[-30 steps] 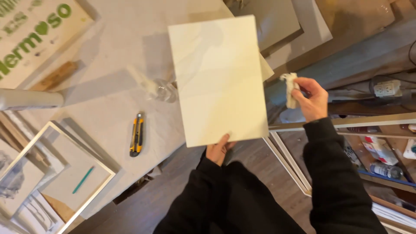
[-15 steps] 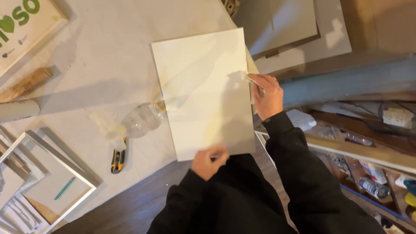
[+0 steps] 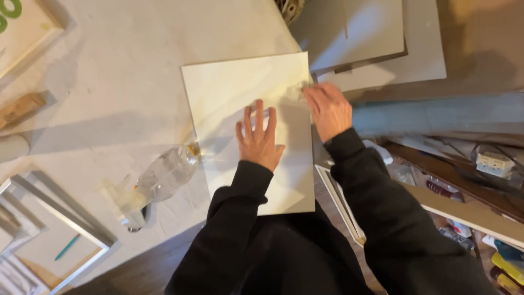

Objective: Cleaning a white mat board using a spray bottle and a cloth.

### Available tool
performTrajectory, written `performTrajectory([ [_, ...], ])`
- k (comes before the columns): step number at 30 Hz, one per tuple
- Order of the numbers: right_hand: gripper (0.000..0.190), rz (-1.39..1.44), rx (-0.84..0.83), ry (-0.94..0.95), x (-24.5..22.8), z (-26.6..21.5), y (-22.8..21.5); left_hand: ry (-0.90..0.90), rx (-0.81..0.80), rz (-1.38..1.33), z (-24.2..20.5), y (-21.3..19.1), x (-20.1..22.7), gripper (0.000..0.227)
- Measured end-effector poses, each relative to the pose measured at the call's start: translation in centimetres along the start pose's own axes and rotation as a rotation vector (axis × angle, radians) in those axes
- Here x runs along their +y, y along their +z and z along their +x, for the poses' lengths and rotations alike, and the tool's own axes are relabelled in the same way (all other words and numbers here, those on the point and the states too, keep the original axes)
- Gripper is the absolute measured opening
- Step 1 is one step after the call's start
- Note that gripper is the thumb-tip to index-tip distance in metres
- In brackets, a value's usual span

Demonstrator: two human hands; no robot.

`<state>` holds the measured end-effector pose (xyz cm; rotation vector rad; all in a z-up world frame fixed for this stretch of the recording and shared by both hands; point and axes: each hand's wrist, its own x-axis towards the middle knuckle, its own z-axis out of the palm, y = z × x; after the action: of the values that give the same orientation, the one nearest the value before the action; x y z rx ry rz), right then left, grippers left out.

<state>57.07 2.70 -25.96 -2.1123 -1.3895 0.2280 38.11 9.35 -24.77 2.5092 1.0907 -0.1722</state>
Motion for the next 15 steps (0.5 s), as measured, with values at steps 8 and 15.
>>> performTrajectory([
  [8, 0.014, -0.026, -0.056, 0.016, -0.4, -1.1, -0.6, 0.008, 0.024, -0.008, -0.1, 0.2, -0.4, 0.106],
  [15, 0.011, -0.039, -0.031, 0.012, -0.6, -2.4, -0.6, 0.012, 0.034, -0.001, 0.0, 0.4, -0.1, 0.108],
])
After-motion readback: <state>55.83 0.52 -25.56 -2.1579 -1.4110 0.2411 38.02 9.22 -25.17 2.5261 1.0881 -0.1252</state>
